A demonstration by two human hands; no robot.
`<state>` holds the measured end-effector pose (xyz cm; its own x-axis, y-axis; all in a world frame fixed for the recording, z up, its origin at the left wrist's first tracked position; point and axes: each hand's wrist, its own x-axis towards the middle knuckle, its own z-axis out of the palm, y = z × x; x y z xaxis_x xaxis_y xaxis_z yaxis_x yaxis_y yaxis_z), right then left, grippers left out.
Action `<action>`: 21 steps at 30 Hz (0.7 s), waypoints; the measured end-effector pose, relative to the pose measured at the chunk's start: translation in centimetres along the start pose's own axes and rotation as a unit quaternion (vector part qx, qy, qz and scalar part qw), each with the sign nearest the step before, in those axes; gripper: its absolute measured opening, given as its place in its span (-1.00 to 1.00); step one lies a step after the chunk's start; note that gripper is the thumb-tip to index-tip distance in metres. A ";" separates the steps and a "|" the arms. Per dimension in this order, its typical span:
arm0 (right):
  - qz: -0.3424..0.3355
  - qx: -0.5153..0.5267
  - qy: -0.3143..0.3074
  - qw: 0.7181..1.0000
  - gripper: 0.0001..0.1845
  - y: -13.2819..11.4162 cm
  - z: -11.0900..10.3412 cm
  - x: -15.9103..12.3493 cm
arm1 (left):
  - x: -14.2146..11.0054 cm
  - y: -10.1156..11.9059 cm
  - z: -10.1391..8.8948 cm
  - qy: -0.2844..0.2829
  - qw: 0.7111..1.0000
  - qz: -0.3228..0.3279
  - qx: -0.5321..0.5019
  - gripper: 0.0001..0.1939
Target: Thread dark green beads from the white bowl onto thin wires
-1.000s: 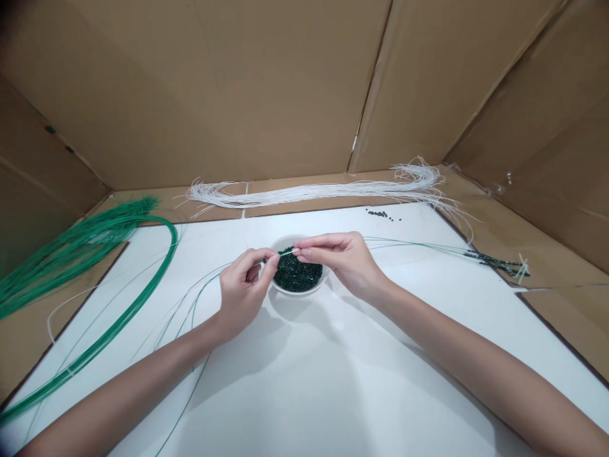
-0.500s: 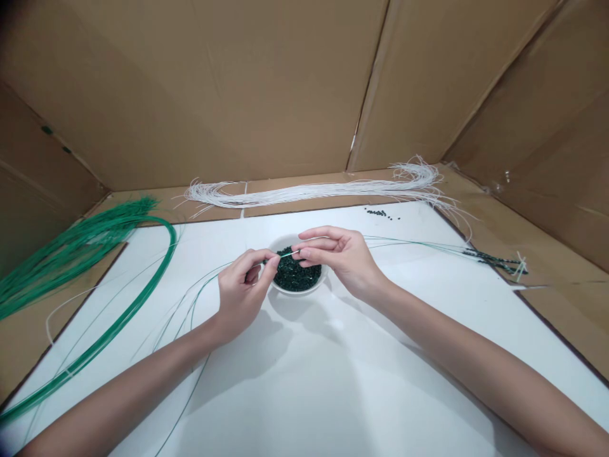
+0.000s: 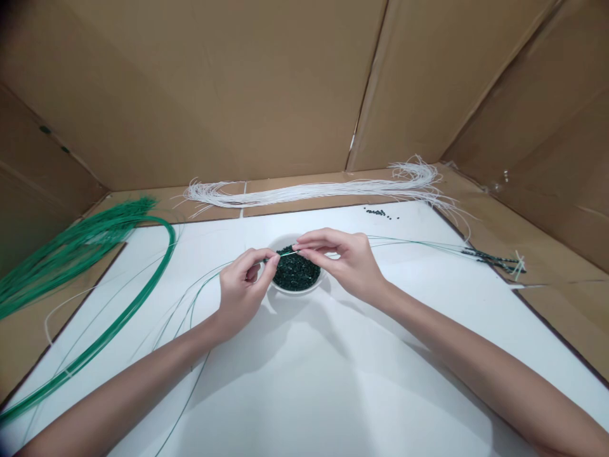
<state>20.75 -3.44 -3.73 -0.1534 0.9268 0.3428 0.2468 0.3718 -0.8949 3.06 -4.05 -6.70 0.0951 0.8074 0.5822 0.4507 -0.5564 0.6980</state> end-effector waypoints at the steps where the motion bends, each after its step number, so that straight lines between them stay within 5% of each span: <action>1: -0.013 -0.029 -0.003 0.999 -0.82 0.0 -0.1 0.0 | 0.0 0.0 0.0 -0.002 1.000 -0.001 0.002 -0.92; 11: -0.051 -0.114 -0.011 0.992 -0.80 0.3 -0.3 0.0 | 0.0 0.0 -0.1 -0.004 1.000 0.007 0.007 -0.93; 21: -0.005 -0.012 -0.032 0.999 -0.77 0.5 0.2 -0.3 | 0.1 0.4 -0.1 -0.017 0.999 0.028 0.001 -0.94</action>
<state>20.70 -3.51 -4.32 -0.2163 0.9180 0.3326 0.2670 0.3832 -0.8842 3.18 -4.16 -6.36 0.1507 0.7814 0.6056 0.4463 -0.6004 0.6636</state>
